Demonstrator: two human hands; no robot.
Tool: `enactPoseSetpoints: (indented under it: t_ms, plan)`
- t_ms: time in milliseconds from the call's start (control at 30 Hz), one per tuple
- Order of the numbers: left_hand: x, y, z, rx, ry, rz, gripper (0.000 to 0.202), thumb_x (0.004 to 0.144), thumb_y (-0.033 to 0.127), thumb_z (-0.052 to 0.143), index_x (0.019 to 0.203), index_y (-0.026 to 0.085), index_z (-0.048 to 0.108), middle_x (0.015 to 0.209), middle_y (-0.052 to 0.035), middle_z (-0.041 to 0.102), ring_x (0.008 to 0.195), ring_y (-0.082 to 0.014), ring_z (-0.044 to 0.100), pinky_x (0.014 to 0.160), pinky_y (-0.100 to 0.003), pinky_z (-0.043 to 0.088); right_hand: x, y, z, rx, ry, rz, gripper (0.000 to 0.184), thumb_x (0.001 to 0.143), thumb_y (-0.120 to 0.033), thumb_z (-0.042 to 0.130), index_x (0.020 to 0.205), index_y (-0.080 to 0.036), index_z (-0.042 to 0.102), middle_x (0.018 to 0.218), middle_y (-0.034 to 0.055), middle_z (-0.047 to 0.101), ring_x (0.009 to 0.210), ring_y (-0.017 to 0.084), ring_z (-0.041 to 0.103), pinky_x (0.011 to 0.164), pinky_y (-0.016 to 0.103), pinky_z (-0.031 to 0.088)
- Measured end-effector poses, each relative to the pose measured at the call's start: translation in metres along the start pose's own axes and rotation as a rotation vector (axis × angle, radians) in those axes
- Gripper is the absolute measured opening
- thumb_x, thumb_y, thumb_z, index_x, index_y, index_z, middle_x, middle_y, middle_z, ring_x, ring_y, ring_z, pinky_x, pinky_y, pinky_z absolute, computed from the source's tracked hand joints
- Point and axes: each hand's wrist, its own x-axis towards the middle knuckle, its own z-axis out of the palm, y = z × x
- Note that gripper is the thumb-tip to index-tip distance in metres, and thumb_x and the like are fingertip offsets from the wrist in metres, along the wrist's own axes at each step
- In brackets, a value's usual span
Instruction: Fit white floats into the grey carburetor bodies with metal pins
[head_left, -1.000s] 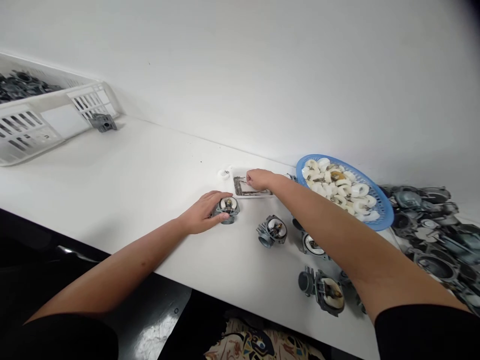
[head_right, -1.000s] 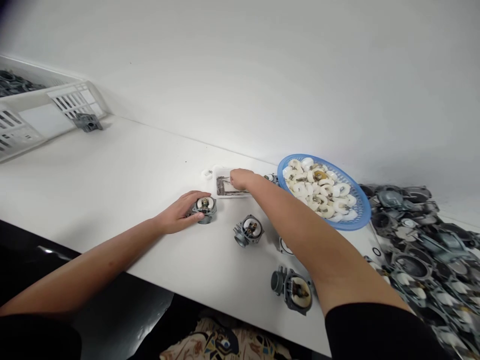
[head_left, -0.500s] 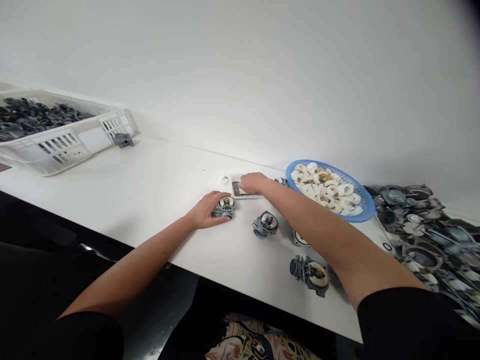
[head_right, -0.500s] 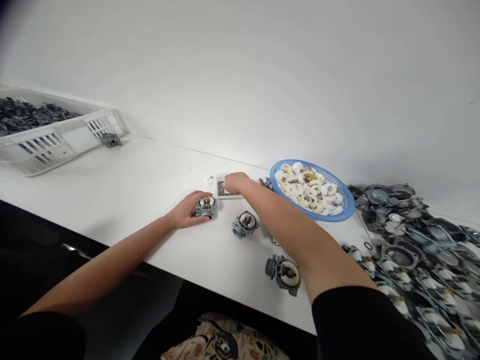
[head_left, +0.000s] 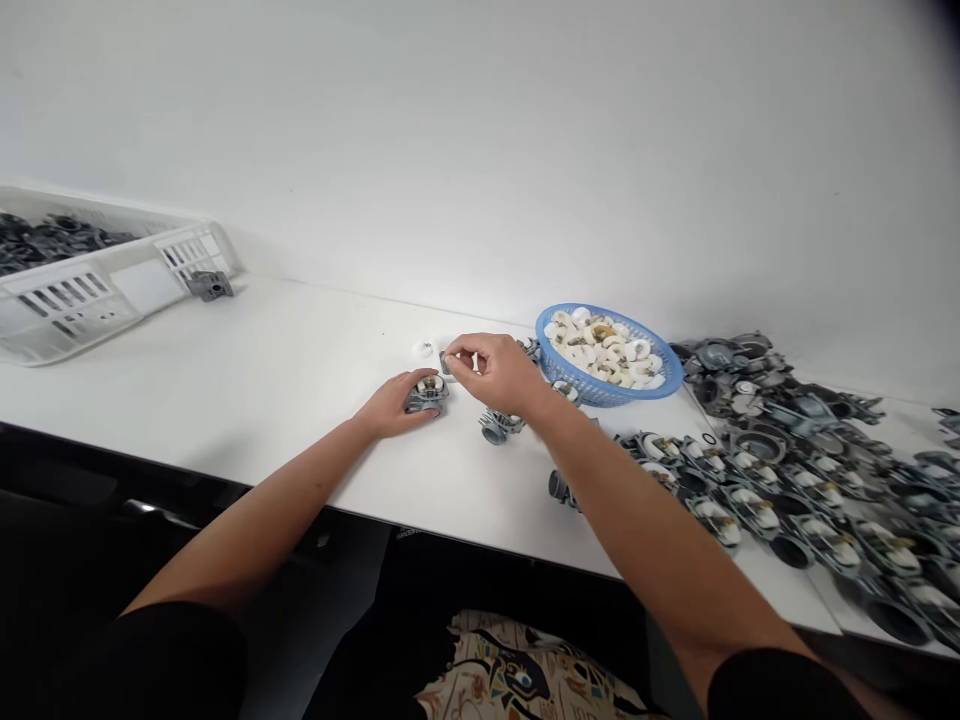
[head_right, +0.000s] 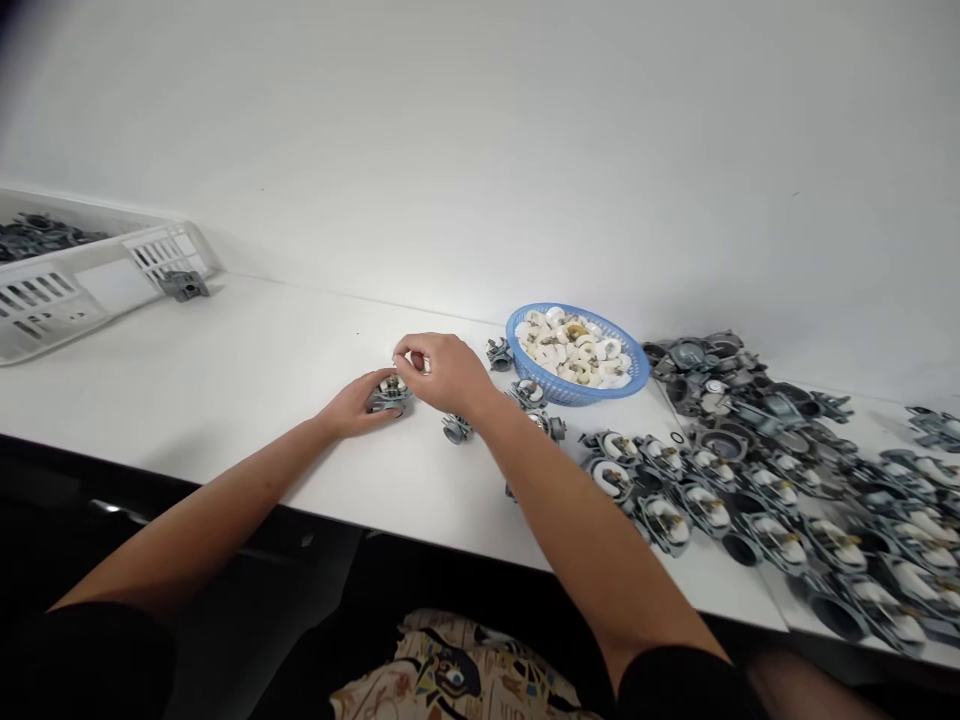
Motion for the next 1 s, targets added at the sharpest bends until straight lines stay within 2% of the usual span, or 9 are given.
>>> enactPoseSetpoints:
  t_ms: [133,233,333,433,567,667,800,900,1000]
  plan:
    - [-0.004,-0.001,-0.001,-0.022,-0.005,0.041,0.069,0.083,0.055,0.065,0.141,0.021,0.049,0.127,-0.0114,0.066,0.114,-0.0323,0.063,0.100,-0.046,0.048,-0.030,-0.002,0.037,0.145,0.379,0.124,0.020,0.087,-0.033,0.063,0.084,-0.019,0.077,0.063,-0.0012,0.060,0.053,0.010,0.044,0.055,0.026,0.037]
    - [-0.008,-0.002,-0.001,-0.014,0.010,0.094,0.068,0.083,0.055,0.065,0.140,0.020,0.050,0.129,-0.0117,0.066,0.117,-0.0325,0.062,0.103,-0.047,0.047,-0.047,0.003,0.066,0.227,0.475,0.145,0.021,0.088,-0.036,0.065,0.090,-0.020,0.080,0.073,0.0008,0.069,0.051,0.010,0.044,0.052,0.026,0.040]
    - [-0.011,-0.003,-0.001,-0.015,0.046,0.151,0.066,0.084,0.053,0.065,0.139,0.020,0.051,0.138,-0.0128,0.061,0.125,-0.0328,0.059,0.109,-0.047,0.043,-0.057,0.005,0.087,0.248,0.540,0.110,0.019,0.089,-0.034,0.066,0.093,-0.021,0.080,0.087,0.0033,0.075,0.057,0.012,0.053,0.058,0.026,0.049]
    - [-0.012,-0.004,-0.002,-0.016,0.066,0.171,0.064,0.084,0.051,0.065,0.137,0.019,0.052,0.137,-0.0138,0.062,0.124,-0.0330,0.059,0.108,-0.048,0.043,-0.062,0.005,0.102,0.253,0.553,0.141,0.020,0.090,-0.036,0.065,0.094,-0.021,0.078,0.095,0.0055,0.076,0.064,0.014,0.061,0.062,0.027,0.053]
    - [-0.014,-0.003,-0.003,-0.069,0.067,0.176,0.061,0.082,0.047,0.068,0.135,0.020,0.054,0.131,-0.0120,0.063,0.119,-0.0316,0.060,0.104,-0.047,0.045,-0.065,0.011,0.117,0.403,0.530,0.263,0.026,0.091,-0.044,0.064,0.096,-0.020,0.075,0.080,0.0046,0.072,0.062,0.016,0.063,0.055,0.027,0.054]
    - [-0.016,-0.001,-0.003,-0.191,0.038,0.108,0.062,0.080,0.044,0.072,0.135,0.021,0.053,0.128,-0.0108,0.063,0.114,-0.0295,0.062,0.098,-0.043,0.049,-0.065,0.018,0.123,0.512,0.533,0.298,0.027,0.089,-0.046,0.066,0.095,-0.020,0.073,0.071,0.0021,0.068,0.055,0.014,0.062,0.051,0.026,0.055]
    - [-0.016,0.001,-0.001,-0.402,-0.034,-0.006,0.064,0.078,0.043,0.078,0.133,0.023,0.052,0.121,-0.0091,0.065,0.102,-0.0241,0.065,0.088,-0.037,0.053,-0.067,0.022,0.127,0.520,0.469,0.343,0.026,0.090,-0.045,0.065,0.091,-0.020,0.071,0.057,-0.0028,0.059,0.045,0.013,0.058,0.048,0.026,0.052]
    - [-0.014,-0.002,0.000,-0.510,-0.053,-0.015,0.066,0.074,0.039,0.084,0.130,0.023,0.054,0.120,-0.0092,0.064,0.104,-0.0237,0.063,0.087,-0.037,0.053,-0.069,0.022,0.130,0.524,0.430,0.373,0.024,0.090,-0.044,0.065,0.092,-0.021,0.072,0.049,-0.0060,0.050,0.041,0.013,0.055,0.046,0.026,0.050]
    - [-0.013,-0.006,-0.002,-0.607,-0.078,-0.009,0.068,0.070,0.035,0.088,0.129,0.022,0.055,0.126,-0.0116,0.062,0.110,-0.0255,0.061,0.090,-0.039,0.053,-0.071,0.023,0.131,0.522,0.471,0.382,0.024,0.089,-0.045,0.065,0.091,-0.022,0.073,0.049,-0.0063,0.049,0.040,0.012,0.049,0.046,0.026,0.050]
